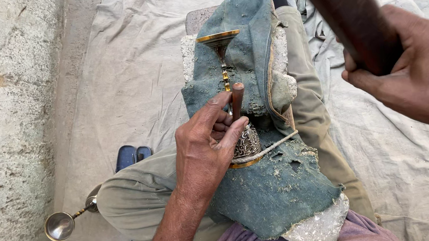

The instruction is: The person sits on the ground with a brass bell-shaped object clamped in a cloth pad on their lap. They hold a small steel punch against the brass surface and strike it repeatedly with a wooden mallet, repositioning the punch around the bell, then rotate the bell and continue hammering different areas.

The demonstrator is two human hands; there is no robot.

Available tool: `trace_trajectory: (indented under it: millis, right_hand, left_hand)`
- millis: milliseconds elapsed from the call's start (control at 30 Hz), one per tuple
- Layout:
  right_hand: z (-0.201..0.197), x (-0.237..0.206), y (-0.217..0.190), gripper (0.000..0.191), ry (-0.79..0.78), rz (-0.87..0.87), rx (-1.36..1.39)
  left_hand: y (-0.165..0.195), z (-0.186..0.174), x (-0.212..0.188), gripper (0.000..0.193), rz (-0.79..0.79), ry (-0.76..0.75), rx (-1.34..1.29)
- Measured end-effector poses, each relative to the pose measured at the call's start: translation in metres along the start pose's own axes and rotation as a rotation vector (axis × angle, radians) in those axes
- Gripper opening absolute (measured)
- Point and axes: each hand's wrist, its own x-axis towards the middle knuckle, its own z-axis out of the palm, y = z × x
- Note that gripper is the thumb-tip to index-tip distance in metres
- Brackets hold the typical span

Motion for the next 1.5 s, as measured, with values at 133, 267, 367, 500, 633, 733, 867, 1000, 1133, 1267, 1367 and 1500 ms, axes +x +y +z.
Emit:
trace_trajectory:
  millis: [133,267,367,500,633,733,867,1000,1133,1267,1367,1500]
  right_hand:
    - [-0.003,0.0,0.001,0.033,-0.288,0.301,-0.46]
    - [-0.004,0.0,0.0,0.036,-0.232,0.227,-0.4]
    - [-0.004,0.0,-0.001,0.033,-0.16,0.277,-0.295]
    - [-0.006,-0.001,0.002,0.038,-0.472,0.23,-0.847]
    - [-0.006,-0.003,0.003,0.04,-0.128,0.202,-0.354]
    - [-0.006,-0.005,0.001,0.032,-0.261,0.301,-0.604]
    - [-0.006,-0.007,-0.003,0.032,-0.146,0.099,-0.389]
    - [-0.006,-0.009,-0.002,0.033,-0.435,0.139,-0.917]
    - [-0.005,-0.016,0.006,0.035,-0.189,0.215,-0.533]
    - [0.0,-0.022,0.014,0.029,-0.027,0.124,-0.083]
    - [0.0,-0.021,0.016,0.037,-0.046,0.047,-0.137]
    - [-0.002,-0.018,0.01,0.046,-0.201,0.175,-0.507]
  left_hand:
    - [-0.001,0.001,-0.001,0.052,0.012,0.012,0.01]
    - [-0.002,0.001,-0.001,0.05,0.002,0.007,0.001]
    - [-0.002,0.001,-0.003,0.051,0.051,0.043,0.007]
    - [-0.003,0.003,-0.003,0.051,-0.008,0.027,0.016]
    - [-0.006,0.003,-0.004,0.05,0.03,0.05,0.011]
    - [-0.008,0.003,-0.005,0.05,0.05,0.064,0.019]
    - [-0.009,0.004,-0.006,0.05,0.028,0.072,-0.023]
    - [-0.006,0.002,-0.007,0.049,0.06,0.076,-0.001]
    - [0.0,0.0,-0.011,0.047,0.092,0.134,-0.043]
    - [0.003,-0.002,-0.012,0.044,0.092,0.095,-0.037]
    - [0.0,-0.001,-0.009,0.044,0.008,0.04,-0.068]
    - [-0.003,0.001,-0.007,0.044,-0.076,0.027,-0.063]
